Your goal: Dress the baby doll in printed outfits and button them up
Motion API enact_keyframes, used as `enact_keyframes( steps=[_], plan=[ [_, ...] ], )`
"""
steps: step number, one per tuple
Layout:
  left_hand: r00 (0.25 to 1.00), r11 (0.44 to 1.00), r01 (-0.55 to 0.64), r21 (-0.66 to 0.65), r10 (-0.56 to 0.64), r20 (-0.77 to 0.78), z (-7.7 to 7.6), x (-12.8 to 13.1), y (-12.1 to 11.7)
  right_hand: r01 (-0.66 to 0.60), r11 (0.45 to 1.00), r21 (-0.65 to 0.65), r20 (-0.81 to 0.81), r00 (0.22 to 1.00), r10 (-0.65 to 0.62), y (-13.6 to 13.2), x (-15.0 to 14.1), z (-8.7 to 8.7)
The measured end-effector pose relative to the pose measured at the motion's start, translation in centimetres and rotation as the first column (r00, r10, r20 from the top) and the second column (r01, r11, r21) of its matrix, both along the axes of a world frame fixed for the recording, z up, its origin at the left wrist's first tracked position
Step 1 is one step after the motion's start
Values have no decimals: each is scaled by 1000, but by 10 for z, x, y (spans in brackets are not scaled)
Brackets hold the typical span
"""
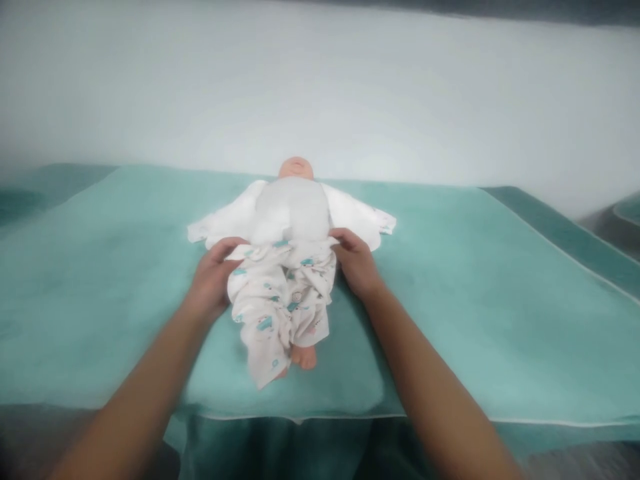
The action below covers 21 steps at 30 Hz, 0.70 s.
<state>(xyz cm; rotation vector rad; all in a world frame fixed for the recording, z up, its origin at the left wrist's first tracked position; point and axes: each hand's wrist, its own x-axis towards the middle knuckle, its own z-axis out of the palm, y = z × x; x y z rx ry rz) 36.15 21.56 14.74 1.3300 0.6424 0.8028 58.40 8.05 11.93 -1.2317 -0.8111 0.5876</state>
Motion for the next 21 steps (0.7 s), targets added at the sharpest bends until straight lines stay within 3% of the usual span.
enact_keyframes(
  steps=[5, 7, 13, 18, 21],
  plan=[
    [976, 976, 211, -45, -209, 56, 0, -7, 1, 38, 999, -27, -33, 999, -39, -1, 1, -1],
    [968, 969, 245, -29, -243, 59, 0, -8, 2, 80, 996, -41, -2, 997, -80, -1, 3, -2],
    [971, 961, 237, 144, -232, -53, -2, -7, 2, 165, 984, 69, 270, 946, -177, -1, 3, 1],
    [984, 917, 171, 360, -142, -107, -3, -6, 3, 14, 991, 130, 336, 940, -58, -2, 4, 4],
    [987, 893, 155, 422, -117, -114, -5, -5, 3, 10, 994, 109, 399, 916, -52, -1, 6, 2]
  ],
)
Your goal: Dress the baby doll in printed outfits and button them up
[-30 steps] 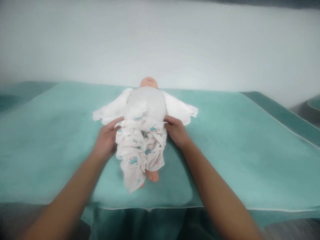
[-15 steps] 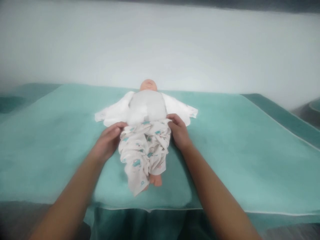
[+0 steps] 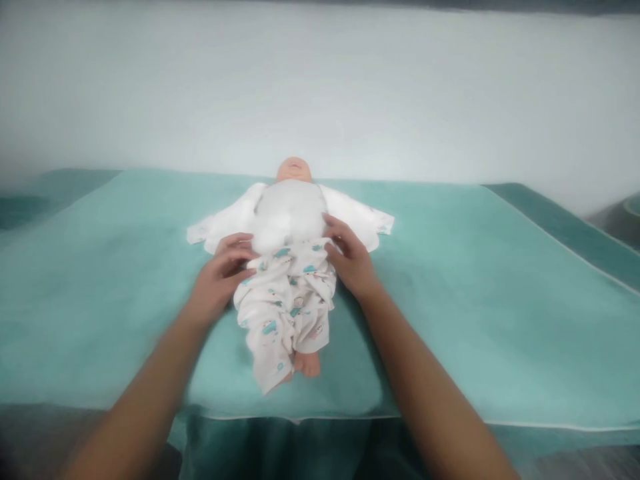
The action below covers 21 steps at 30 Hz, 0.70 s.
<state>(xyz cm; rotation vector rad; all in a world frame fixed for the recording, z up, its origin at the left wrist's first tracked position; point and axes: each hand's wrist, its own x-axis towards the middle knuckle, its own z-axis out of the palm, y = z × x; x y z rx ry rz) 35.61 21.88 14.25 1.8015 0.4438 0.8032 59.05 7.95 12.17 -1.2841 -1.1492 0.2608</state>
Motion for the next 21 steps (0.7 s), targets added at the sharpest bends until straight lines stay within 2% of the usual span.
enact_keyframes(
  steps=[6, 8, 12, 14, 16, 21],
  plan=[
    [999, 997, -44, 64, 44, 9, -4, 6, -4, 123, 990, -70, 238, 966, -103, 5, 4, 9],
    [993, 991, -118, 61, 117, 31, -4, 12, -3, 207, 970, -126, 310, 937, -160, 8, 5, 17],
    [955, 957, -290, 25, 287, 71, 3, 34, 12, 396, 894, -210, 447, 852, -272, 26, 13, 35],
    [922, 922, -386, 29, 384, 56, 9, 50, 25, 416, 878, -237, 423, 858, -292, 40, 20, 41],
    [891, 891, -454, 12, 454, 32, 14, 66, 40, 385, 886, -257, 319, 900, -298, 55, 27, 40],
    [867, 867, -498, -31, 498, -11, 9, 84, 62, 306, 899, -312, 82, 952, -295, 72, 39, 18]
  ],
)
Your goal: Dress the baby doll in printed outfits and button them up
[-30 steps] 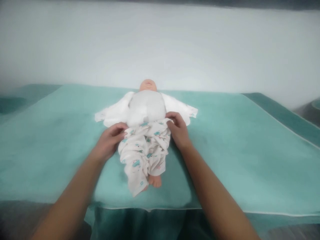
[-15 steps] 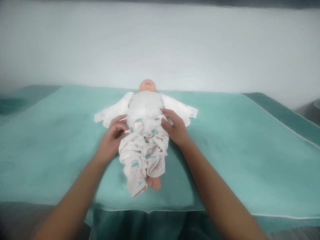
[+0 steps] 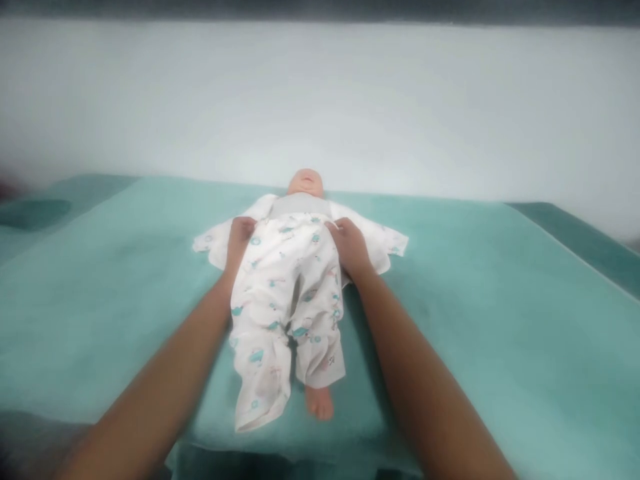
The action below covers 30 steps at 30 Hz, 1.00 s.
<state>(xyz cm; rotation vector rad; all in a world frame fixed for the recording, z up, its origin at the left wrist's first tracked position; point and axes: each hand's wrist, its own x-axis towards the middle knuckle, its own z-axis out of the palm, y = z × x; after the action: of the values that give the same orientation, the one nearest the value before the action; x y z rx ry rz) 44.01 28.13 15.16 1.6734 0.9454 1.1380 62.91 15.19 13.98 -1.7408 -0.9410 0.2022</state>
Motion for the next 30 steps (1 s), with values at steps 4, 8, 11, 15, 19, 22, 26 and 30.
enact_keyframes(
  steps=[4, 8, 11, 15, 19, 22, 26, 30],
  plan=[
    [990, 992, 90, -85, -98, -103, -3, -6, 3, 5, 1000, -20, -54, 999, -6, -2, 2, -8],
    [977, 991, 110, -71, -121, -177, -1, -11, 3, -23, 999, 33, 50, 999, 21, -2, 2, -2],
    [972, 993, 114, -43, -120, -204, 0, -11, 4, 22, 1000, -16, 190, 982, -18, -2, 1, 2],
    [964, 987, 114, -109, -137, -227, 3, -12, 3, 14, 977, -214, 156, 987, 21, -9, 4, 6],
    [950, 954, 186, -235, -235, -203, 11, -20, -8, -91, 958, -271, -31, 996, 86, -16, 9, 8],
    [926, 896, 270, -354, -343, -161, 17, -27, -14, -184, 949, -257, -184, 973, 139, -21, 12, 10],
    [896, 795, 362, -487, -440, -51, 19, -31, -16, -314, 911, -267, -338, 916, 217, -27, 17, 11],
    [889, 722, 412, -556, -453, 69, 18, -31, -20, -411, 880, -239, -464, 844, 268, -30, 17, 9]
  ],
)
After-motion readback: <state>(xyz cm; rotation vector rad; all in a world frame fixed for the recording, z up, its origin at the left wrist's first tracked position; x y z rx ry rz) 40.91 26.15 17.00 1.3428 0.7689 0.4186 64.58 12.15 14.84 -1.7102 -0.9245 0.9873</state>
